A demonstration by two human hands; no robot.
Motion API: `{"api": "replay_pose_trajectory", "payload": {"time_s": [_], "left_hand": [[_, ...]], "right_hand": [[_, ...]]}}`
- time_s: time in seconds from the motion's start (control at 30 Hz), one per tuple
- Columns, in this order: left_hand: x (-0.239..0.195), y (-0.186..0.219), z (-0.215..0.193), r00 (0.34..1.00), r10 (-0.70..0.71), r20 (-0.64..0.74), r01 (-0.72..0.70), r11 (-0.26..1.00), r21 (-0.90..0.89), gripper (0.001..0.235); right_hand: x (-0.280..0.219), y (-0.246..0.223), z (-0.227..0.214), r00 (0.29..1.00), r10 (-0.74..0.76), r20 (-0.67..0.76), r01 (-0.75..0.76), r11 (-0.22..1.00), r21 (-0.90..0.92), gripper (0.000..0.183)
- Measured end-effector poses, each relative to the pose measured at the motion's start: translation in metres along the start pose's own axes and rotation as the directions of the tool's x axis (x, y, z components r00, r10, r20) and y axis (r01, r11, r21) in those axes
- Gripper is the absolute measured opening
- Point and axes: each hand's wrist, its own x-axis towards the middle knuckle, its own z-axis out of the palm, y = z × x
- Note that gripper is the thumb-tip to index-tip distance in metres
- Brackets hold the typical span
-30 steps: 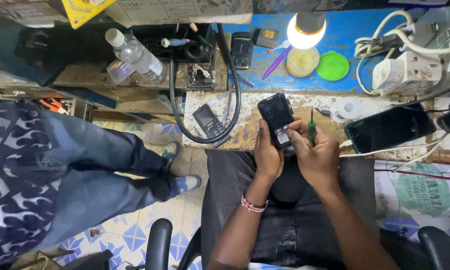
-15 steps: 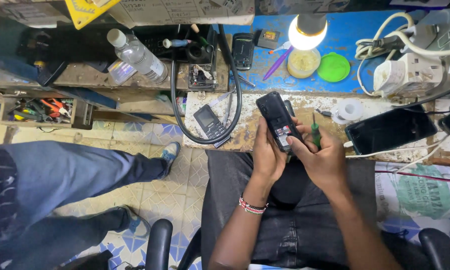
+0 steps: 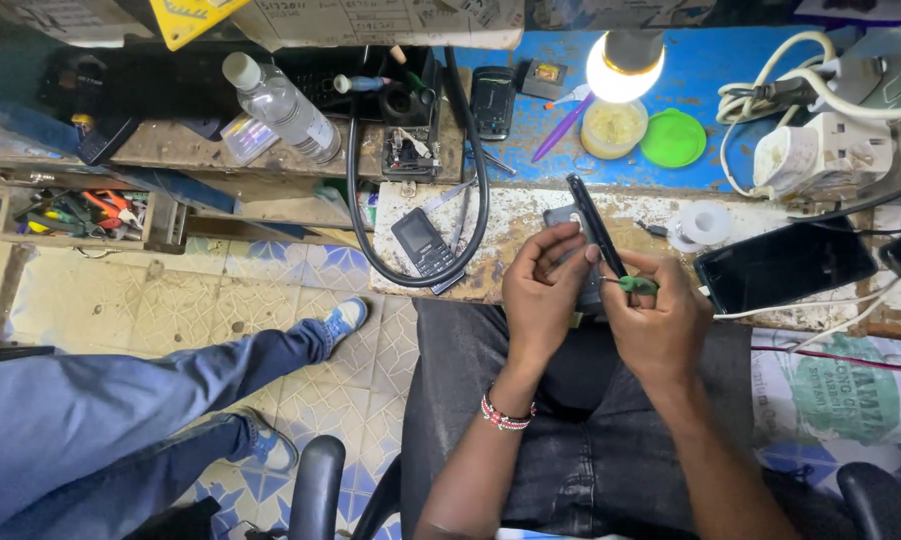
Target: The person removes the back cover of a black mobile phone, uses a green screwdriver to unscrew internal components, and then reassembles the phone by replacing the back cover. The work is performed at a cluttered electronics repair workbench with tools and other devices visible.
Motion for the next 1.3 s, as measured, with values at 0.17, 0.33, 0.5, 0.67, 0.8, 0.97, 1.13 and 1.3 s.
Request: {"api": "replay_pose_trajectory", "payload": {"time_s": [0.17, 0.33, 0.5, 0.67, 0.8, 0.97, 1.13, 1.3], "left_hand": [[-0.002, -0.001, 0.003, 0.998, -0.043, -0.034, 0.044, 0.998, 0.048, 0.023], [-0.006, 0.002, 0.006, 0.998, -0.045, -0.045, 0.046, 0.999, 0.003, 0.023], [-0.008, 0.000, 0.013, 0.995, -0.073, -0.072, 0.066, 0.994, -0.085, 0.025], [-0.004, -0.007, 0.012, 0.988, -0.122, -0.095, 0.106, 0.982, -0.157, 0.022], [-0.006, -0.007, 0.014, 0.982, -0.149, -0.118, 0.125, 0.974, -0.191, 0.017], [-0.004, -0.008, 0.013, 0.976, -0.169, -0.137, 0.132, 0.961, -0.243, 0.016], [-0.009, -0.003, 0.014, 0.968, -0.187, -0.166, 0.144, 0.960, -0.241, 0.016], [-0.005, -0.018, 0.008, 0.977, -0.102, -0.185, 0.095, 0.994, -0.045, 0.016]], "right_hand": [[0.001, -0.006, 0.006, 0.985, -0.157, -0.075, 0.149, 0.984, -0.100, 0.029], [-0.003, 0.000, 0.015, 0.960, -0.258, -0.106, 0.244, 0.962, -0.124, 0.025], [-0.007, 0.011, 0.025, 0.944, -0.303, -0.131, 0.272, 0.939, -0.212, 0.031], [-0.007, 0.007, 0.023, 0.939, -0.333, -0.084, 0.317, 0.934, -0.163, 0.032], [-0.004, 0.013, 0.029, 0.909, -0.408, -0.088, 0.377, 0.894, -0.244, 0.032], [0.001, 0.007, 0.030, 0.899, -0.434, -0.054, 0.408, 0.876, -0.257, 0.030], [-0.003, 0.004, 0.029, 0.902, -0.431, -0.027, 0.405, 0.867, -0.290, 0.031], [-0.006, 0.004, 0.029, 0.916, -0.401, -0.004, 0.388, 0.890, -0.241, 0.029]]}}
